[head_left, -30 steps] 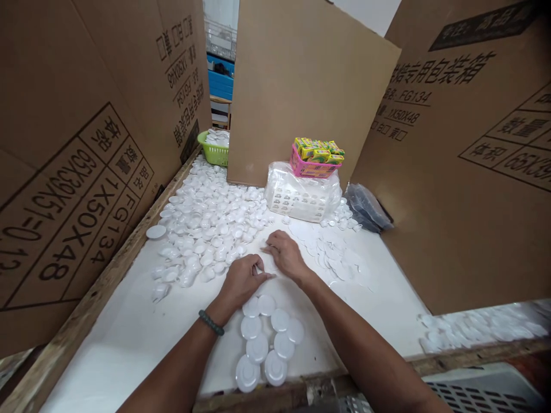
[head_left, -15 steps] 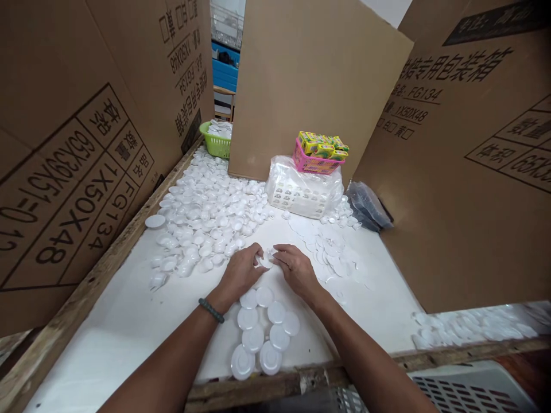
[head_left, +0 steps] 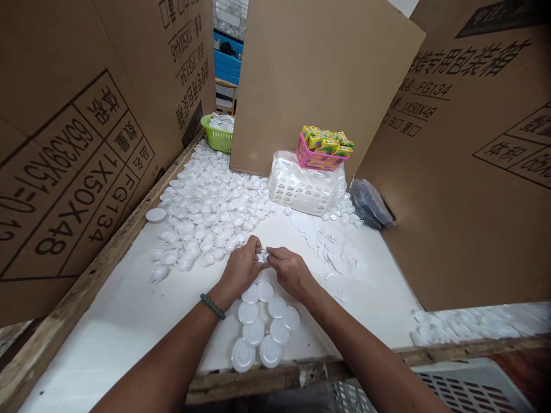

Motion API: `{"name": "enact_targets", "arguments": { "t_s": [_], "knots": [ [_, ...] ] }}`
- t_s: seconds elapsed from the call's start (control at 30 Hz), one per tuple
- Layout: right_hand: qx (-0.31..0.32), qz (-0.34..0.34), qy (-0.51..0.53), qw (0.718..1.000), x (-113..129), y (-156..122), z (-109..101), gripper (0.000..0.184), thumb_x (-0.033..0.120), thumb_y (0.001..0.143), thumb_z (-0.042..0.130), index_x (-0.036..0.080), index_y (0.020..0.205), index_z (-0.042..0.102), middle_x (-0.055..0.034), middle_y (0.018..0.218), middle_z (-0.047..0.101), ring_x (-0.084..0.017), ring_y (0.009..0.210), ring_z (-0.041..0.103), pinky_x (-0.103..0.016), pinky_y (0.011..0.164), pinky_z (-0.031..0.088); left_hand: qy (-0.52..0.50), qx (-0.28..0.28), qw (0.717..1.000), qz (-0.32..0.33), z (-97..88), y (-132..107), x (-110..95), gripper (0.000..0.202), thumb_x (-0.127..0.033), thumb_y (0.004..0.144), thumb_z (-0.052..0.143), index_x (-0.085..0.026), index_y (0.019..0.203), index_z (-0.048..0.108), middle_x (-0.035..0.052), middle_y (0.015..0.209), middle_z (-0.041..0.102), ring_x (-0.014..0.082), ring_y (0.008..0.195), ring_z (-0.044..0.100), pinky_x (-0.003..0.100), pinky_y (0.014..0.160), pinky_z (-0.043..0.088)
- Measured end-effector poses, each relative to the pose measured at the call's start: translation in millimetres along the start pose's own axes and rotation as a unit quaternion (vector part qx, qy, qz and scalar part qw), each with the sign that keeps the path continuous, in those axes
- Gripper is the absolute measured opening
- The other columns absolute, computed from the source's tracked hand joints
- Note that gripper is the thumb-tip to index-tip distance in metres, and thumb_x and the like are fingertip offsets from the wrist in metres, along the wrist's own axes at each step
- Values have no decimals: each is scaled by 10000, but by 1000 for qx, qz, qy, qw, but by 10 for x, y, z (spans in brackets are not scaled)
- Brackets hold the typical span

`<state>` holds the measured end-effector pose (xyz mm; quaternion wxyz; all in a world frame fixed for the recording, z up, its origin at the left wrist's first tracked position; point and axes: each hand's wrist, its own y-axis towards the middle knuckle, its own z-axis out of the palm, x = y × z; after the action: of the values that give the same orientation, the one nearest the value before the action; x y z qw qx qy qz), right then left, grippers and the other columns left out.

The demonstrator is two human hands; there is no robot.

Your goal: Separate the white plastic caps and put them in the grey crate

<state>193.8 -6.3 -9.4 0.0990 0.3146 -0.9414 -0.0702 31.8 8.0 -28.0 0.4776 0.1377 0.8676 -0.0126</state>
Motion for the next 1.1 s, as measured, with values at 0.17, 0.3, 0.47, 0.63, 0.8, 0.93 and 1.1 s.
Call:
{"name": "enact_targets", "arguments": {
  "t_s": [0.17,0.3,0.47,0.63,0.8,0.93,1.1],
  "knots": [
    [-2,-7,-5,1000,-37,3,62,279,11,803,424,163,827,657,-99,1097,636,-180,885,595,-299,769,490,-49,-1,999,-15,-16,0,28,403,-184,652,653,-229,985,431,2,882,606,135,687,564,235,623,426],
    [-85,100,160,978,-48,-9,107,194,146,839,503,198,847,689,-57,1007,689,-178,921,623,-298,808,494,-136,20,990,-30,-79,11,51,423,-259,632,694,-223,1005,496,5,873,615,134,711,571,239,653,447],
    [-99,238,338,905,-4,-56,54,348,335,869,496,220,1189,569,-20,853,698,-154,781,627,-285,732,491,-236,37,968,-77,-122,35,23,219,-321,689,634,-173,829,554,-32,613,558,113,553,528,223,538,419],
    [-69,203,347,913,17,-105,1,344,334,764,631,239,1094,645,-35,894,665,-159,777,578,-289,723,467,-230,44,970,-67,-88,29,-25,190,-324,696,630,-169,793,576,-46,554,542,97,499,498,206,494,380],
    [-20,240,493,836,94,-54,-20,275,312,802,572,207,1045,646,-11,791,654,-142,726,573,-264,673,468,-261,47,962,-67,-88,35,-16,223,-347,709,630,-158,814,576,-31,596,562,88,503,502,201,490,386],
    [-42,224,406,885,130,-23,-10,198,298,823,537,196,921,676,-34,833,640,-149,763,556,-274,693,451,-271,53,957,-93,-96,43,-6,242,-339,684,654,-157,808,553,-37,554,553,91,451,496,201,444,385],
    [-80,217,361,903,48,-61,47,264,302,813,563,197,1043,637,-39,879,630,-133,717,549,-262,660,447,-262,41,954,-137,-97,34,-1,227,-324,679,654,-165,788,535,-40,514,555,118,448,548,220,454,431]
  ]
}}
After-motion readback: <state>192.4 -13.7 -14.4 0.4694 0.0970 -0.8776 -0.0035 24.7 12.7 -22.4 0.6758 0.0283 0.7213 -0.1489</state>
